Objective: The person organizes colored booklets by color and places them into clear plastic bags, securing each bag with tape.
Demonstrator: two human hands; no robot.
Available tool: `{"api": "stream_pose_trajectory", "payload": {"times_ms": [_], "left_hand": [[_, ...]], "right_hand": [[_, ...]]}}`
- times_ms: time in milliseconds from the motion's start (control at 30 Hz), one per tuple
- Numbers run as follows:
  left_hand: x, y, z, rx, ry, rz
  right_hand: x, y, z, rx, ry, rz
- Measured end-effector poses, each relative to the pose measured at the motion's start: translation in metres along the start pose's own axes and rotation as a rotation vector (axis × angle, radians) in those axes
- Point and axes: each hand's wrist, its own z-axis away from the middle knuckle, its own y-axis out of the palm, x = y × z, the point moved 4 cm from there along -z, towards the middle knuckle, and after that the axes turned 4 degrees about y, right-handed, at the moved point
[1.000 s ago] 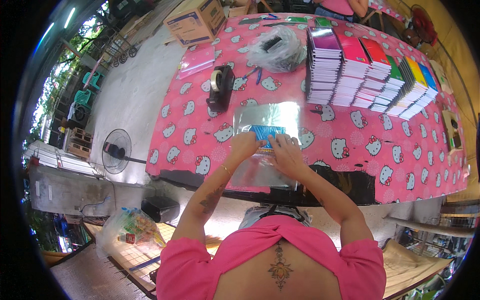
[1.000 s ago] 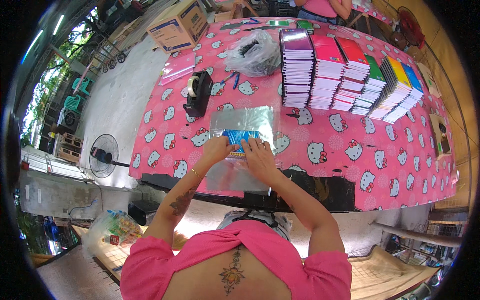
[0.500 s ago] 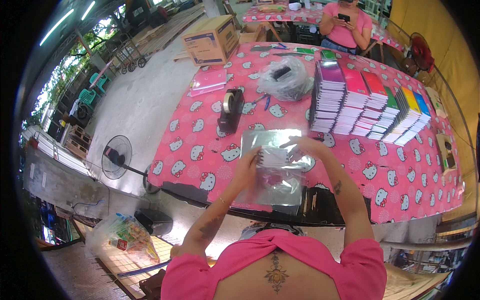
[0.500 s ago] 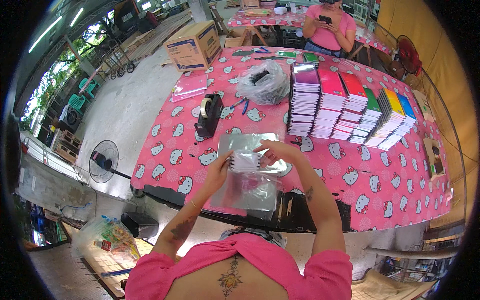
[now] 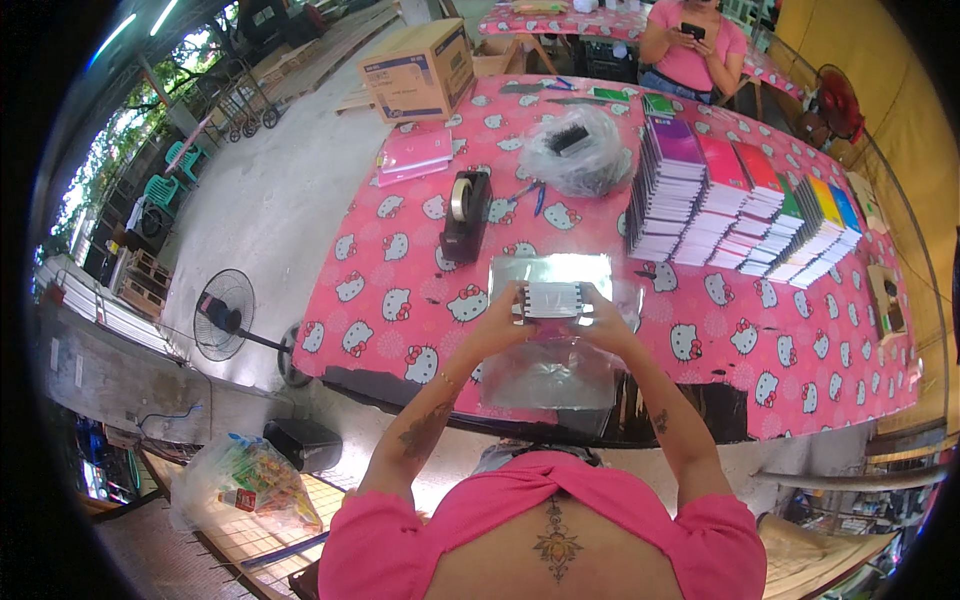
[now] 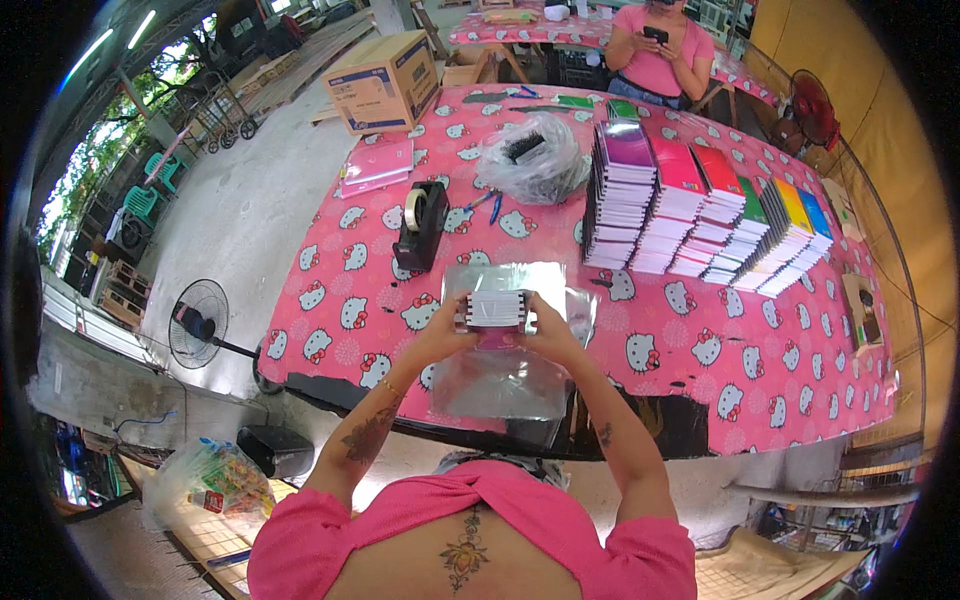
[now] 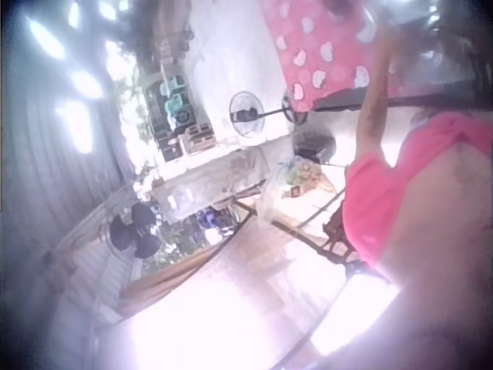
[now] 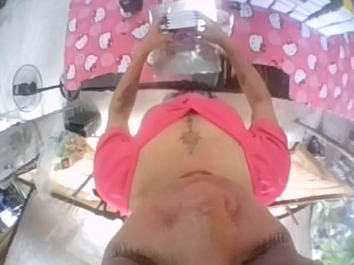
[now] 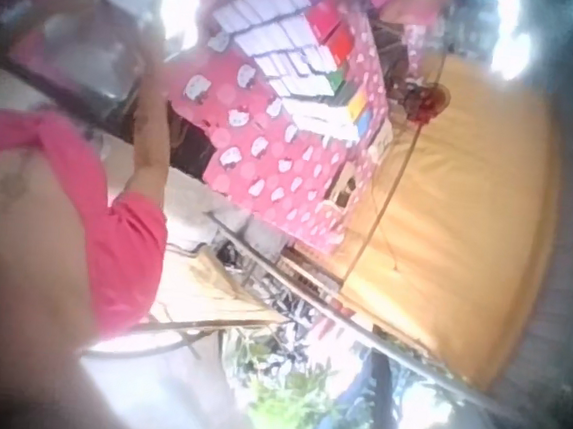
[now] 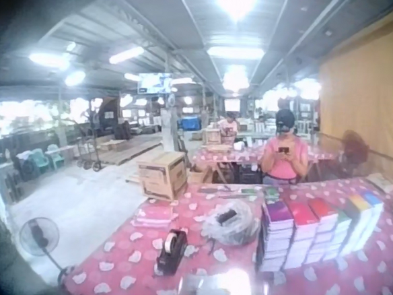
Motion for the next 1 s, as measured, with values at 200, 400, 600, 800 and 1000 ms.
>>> {"api": "stream_pose_trajectory", "payload": {"times_ms": [200,400,600,800,1000], "left_hand": [[0.022,-0.066,-0.017,-0.114,0.155,-0.029],[0.049,-0.195,-0.062,-0.559,-0.153,-0.067],[0.070,-0.184,-0.081,-0.431,-0.190,0.275],[0.112,-0.183,-0.050,-0.652,-0.061,0.301],[0.025,-0.161,-0.036,-0.377,0.178,-0.409]], "right_hand": [[0.072,-0.008,0.030,-0.304,-0.343,0.603],[0.131,-0.001,0.039,-0.199,-0.435,0.762],[0.137,0.026,0.033,-0.307,-0.373,0.790],[0.142,0.046,0.024,-0.306,-0.394,0.851],[0.141,0.052,0.025,-0.366,-0.295,0.934]]}}
